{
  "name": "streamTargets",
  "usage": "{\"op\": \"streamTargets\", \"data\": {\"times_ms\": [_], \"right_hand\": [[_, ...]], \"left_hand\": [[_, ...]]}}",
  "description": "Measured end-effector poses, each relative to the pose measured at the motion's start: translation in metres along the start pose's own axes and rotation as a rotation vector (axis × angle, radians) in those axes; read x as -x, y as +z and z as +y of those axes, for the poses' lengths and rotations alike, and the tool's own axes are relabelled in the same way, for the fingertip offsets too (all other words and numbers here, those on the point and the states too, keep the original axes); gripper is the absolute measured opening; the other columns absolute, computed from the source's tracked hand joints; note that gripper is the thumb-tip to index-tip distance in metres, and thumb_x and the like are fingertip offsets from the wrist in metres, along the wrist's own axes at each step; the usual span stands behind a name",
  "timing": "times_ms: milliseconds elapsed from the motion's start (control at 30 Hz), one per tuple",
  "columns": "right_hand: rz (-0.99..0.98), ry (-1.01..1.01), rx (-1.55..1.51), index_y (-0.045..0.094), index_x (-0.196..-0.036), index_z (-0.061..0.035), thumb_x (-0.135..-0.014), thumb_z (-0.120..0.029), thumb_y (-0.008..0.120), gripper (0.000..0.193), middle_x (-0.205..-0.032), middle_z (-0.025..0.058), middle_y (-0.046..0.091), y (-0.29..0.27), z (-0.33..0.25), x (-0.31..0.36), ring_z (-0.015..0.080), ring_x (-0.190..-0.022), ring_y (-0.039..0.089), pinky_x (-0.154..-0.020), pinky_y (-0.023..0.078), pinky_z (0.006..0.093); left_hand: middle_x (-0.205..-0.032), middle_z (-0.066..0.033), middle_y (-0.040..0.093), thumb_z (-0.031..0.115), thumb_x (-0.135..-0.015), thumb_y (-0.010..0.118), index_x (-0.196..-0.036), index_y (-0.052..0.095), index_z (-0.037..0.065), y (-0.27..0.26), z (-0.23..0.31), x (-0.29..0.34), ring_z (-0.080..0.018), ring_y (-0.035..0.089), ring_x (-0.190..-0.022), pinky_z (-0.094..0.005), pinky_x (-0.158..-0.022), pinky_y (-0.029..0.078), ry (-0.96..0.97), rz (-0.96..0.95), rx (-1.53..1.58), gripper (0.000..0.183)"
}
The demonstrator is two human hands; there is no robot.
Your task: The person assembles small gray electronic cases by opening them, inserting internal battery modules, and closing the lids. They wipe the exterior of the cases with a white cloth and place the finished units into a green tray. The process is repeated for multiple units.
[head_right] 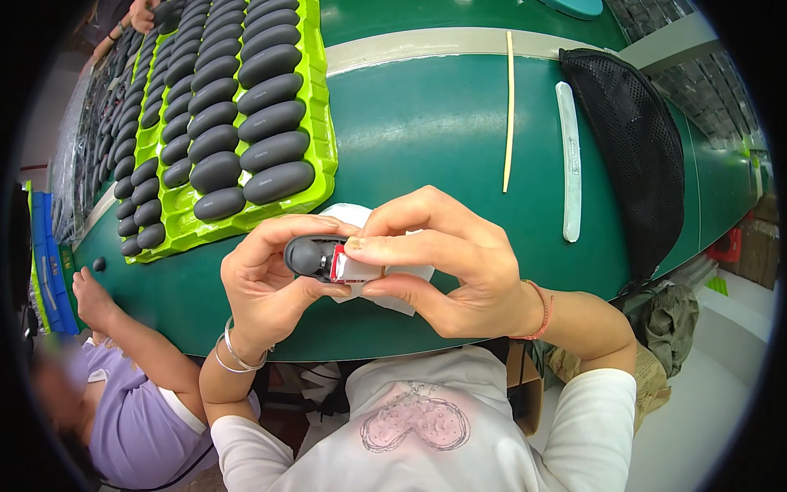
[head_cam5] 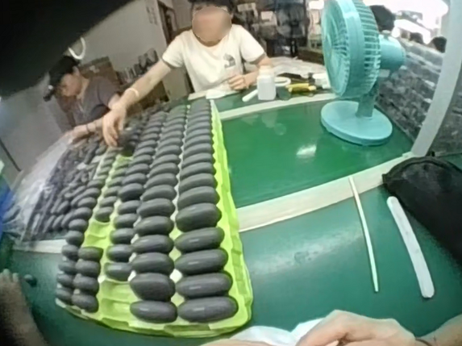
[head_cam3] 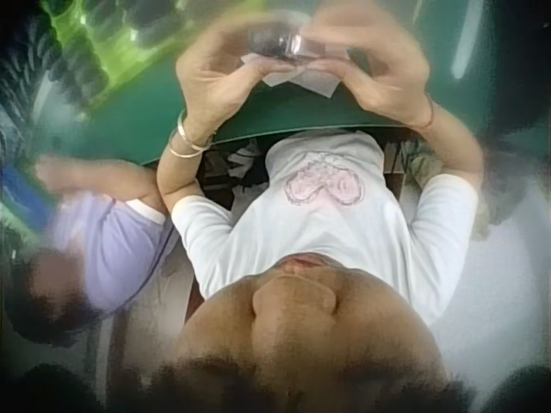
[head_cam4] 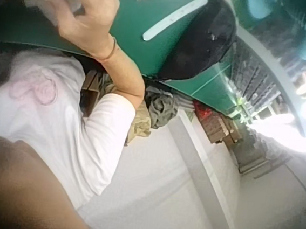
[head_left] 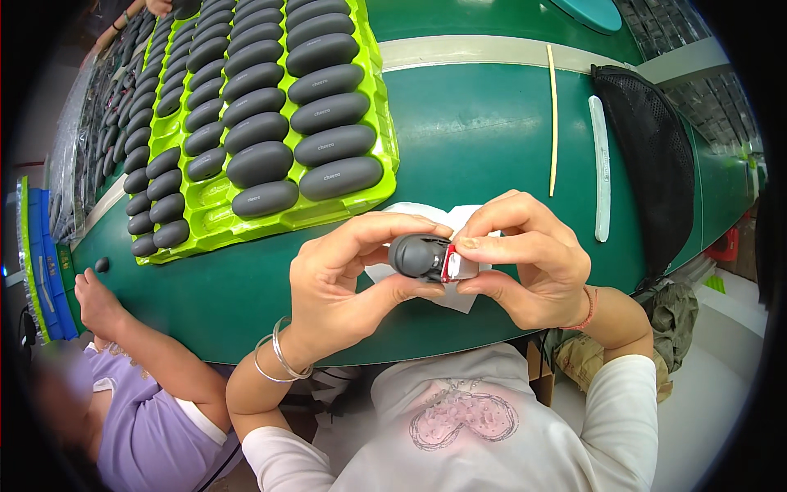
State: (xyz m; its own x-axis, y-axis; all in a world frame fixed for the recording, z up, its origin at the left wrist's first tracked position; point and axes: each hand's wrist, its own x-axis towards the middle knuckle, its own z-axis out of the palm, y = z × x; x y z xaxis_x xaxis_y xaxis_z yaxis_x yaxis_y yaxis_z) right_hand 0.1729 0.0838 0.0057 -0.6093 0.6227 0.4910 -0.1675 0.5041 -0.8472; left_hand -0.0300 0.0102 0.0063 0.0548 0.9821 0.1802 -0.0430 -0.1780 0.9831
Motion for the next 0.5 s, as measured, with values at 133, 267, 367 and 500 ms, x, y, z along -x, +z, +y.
{"op": "streamTargets", "data": {"times_ms": [133, 267, 367, 500], "right_hand": [[-0.008, -0.008, -0.039, 0.066, -0.108, -0.0004, -0.074, 0.001, 0.075, 0.036, -0.099, 0.0154, 0.065, -0.003, -0.001, -0.004, 0.0232, -0.085, 0.063, -0.071, 0.052, 0.0318], [0.039, 0.050, -0.073, 0.064, -0.108, 0.0024, -0.075, 0.003, 0.073, 0.034, -0.099, 0.0160, 0.064, 0.000, 0.002, 0.000, 0.0231, -0.084, 0.063, -0.072, 0.052, 0.0320], [0.062, 0.120, -0.169, 0.062, -0.109, 0.0043, -0.077, 0.004, 0.071, 0.033, -0.098, 0.0160, 0.063, 0.004, 0.005, 0.004, 0.0214, -0.084, 0.063, -0.074, 0.052, 0.0311], [0.061, 0.198, -0.289, 0.061, -0.110, 0.0055, -0.080, 0.005, 0.069, 0.031, -0.098, 0.0154, 0.061, 0.007, 0.005, 0.005, 0.0186, -0.085, 0.062, -0.076, 0.053, 0.0295]], "left_hand": [[-0.109, -0.0184, 0.064, 0.000, -0.067, 0.083, -0.108, 0.058, -0.007, -0.002, -0.003, -0.002, -0.0227, 0.063, -0.100, -0.0354, -0.087, 0.052, 0.129, -0.030, -0.174, 0.048], [-0.105, -0.0163, 0.065, 0.005, -0.066, 0.086, -0.107, 0.058, -0.007, -0.003, 0.003, 0.000, -0.0211, 0.062, -0.097, -0.0336, -0.086, 0.051, 0.094, -0.026, -0.205, 0.051], [-0.101, -0.0136, 0.064, 0.008, -0.065, 0.088, -0.106, 0.057, -0.007, -0.002, 0.004, 0.002, -0.0186, 0.061, -0.094, -0.0318, -0.085, 0.050, 0.050, -0.024, -0.131, 0.053], [-0.091, -0.0124, 0.068, 0.007, -0.068, 0.085, -0.102, 0.061, -0.007, 0.002, -0.001, -0.003, -0.0161, 0.068, -0.080, -0.0289, -0.072, 0.057, 0.151, 0.057, -0.098, 0.044]]}}
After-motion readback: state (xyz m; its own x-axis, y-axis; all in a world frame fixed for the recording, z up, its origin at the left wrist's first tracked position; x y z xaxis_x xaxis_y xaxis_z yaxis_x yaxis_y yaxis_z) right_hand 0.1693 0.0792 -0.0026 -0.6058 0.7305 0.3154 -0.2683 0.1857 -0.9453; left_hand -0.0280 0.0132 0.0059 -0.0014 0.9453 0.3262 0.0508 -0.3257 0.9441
